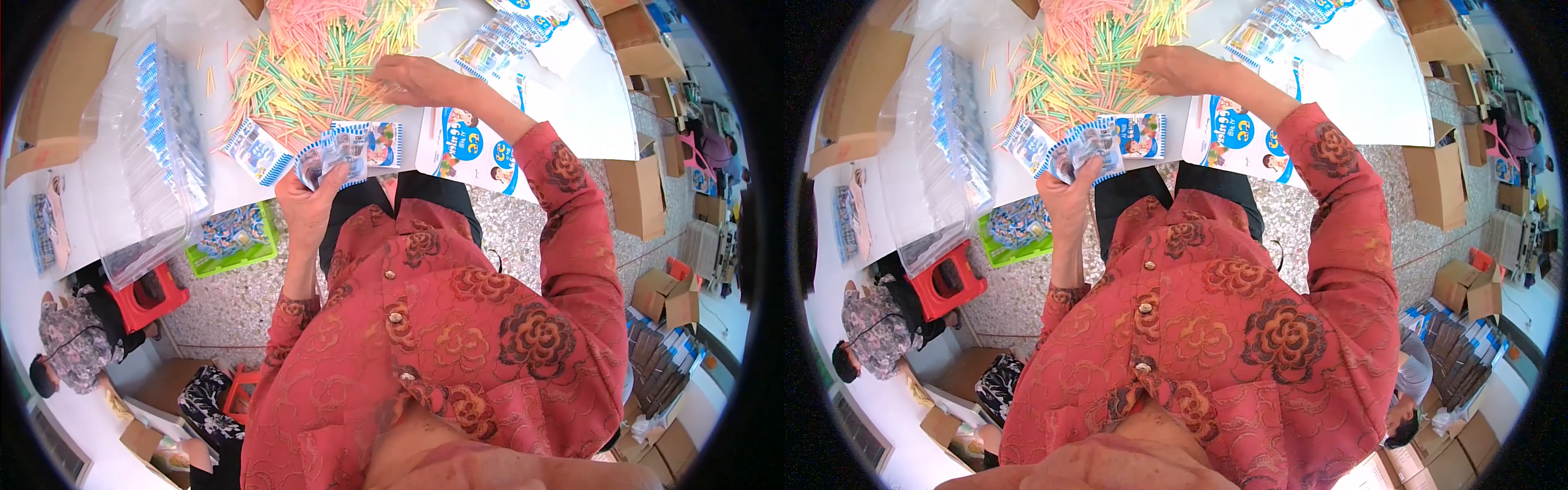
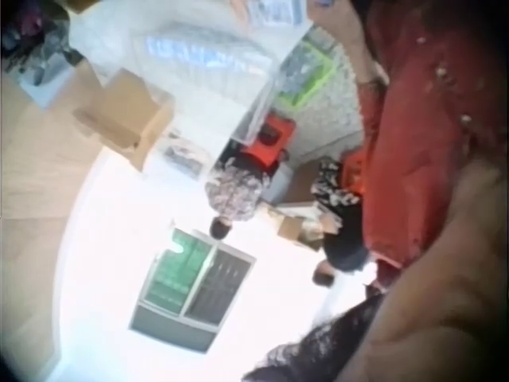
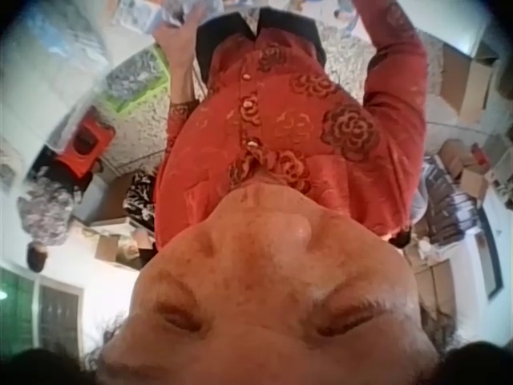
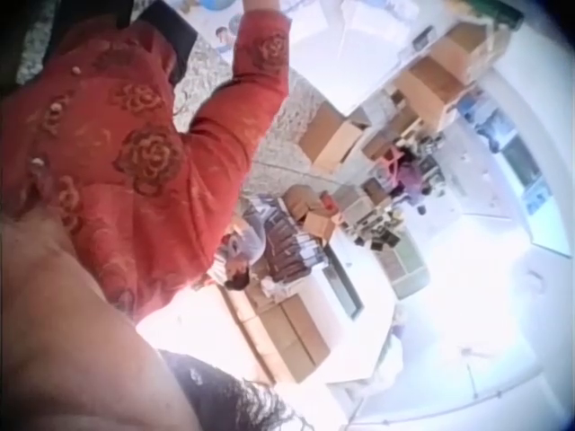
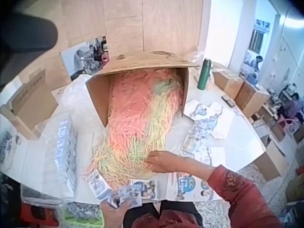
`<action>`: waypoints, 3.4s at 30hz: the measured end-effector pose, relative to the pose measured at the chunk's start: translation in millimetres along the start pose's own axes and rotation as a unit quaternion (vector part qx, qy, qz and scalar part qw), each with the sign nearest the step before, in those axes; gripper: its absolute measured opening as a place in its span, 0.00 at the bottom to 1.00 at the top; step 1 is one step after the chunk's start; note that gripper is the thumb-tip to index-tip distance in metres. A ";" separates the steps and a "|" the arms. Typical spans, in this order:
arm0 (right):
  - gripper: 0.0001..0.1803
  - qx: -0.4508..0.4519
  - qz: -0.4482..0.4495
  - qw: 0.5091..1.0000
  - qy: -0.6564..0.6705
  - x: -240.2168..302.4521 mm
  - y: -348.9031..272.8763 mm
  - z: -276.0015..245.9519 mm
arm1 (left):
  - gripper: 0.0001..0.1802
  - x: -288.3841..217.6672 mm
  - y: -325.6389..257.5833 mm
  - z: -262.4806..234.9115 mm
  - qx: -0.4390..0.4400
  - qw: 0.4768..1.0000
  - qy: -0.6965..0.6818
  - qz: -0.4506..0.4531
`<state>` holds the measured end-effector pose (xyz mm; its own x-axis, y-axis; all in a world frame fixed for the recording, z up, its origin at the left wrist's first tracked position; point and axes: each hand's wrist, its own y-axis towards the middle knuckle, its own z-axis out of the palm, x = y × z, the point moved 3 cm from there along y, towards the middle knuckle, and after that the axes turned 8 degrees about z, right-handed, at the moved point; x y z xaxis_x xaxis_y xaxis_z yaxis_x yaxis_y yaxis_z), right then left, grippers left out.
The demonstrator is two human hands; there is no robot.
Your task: Packaging small colorful plastic items into individual plastic bags and stacking them.
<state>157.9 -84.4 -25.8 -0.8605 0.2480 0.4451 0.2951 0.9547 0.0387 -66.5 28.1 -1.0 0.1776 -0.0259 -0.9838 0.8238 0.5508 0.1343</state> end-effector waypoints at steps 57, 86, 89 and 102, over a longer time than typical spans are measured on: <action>0.10 -0.286 0.155 0.936 0.133 -19.9 -39.1 -12.7 | 0.11 -10.7 10.6 25.5 0.044 0.998 -0.035 0.010; 0.06 -0.085 0.118 0.817 0.559 92.6 -57.9 -89.2 | 0.08 -2.4 24.4 38.1 -0.009 0.997 0.024 0.068; 0.06 -0.089 0.112 0.815 0.561 97.0 -54.0 -92.2 | 0.07 -1.5 23.7 38.7 0.003 0.994 0.055 0.098; 0.06 -0.123 0.108 0.861 0.482 93.3 -50.2 -69.8 | 0.07 2.0 24.9 41.6 -0.014 0.992 0.050 0.117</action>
<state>91.8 -120.6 76.2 -0.0637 0.0507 0.9967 0.5859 0.8103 -0.0038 -23.2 7.0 5.3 0.3061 0.1877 -0.9333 0.7509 0.5550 0.3579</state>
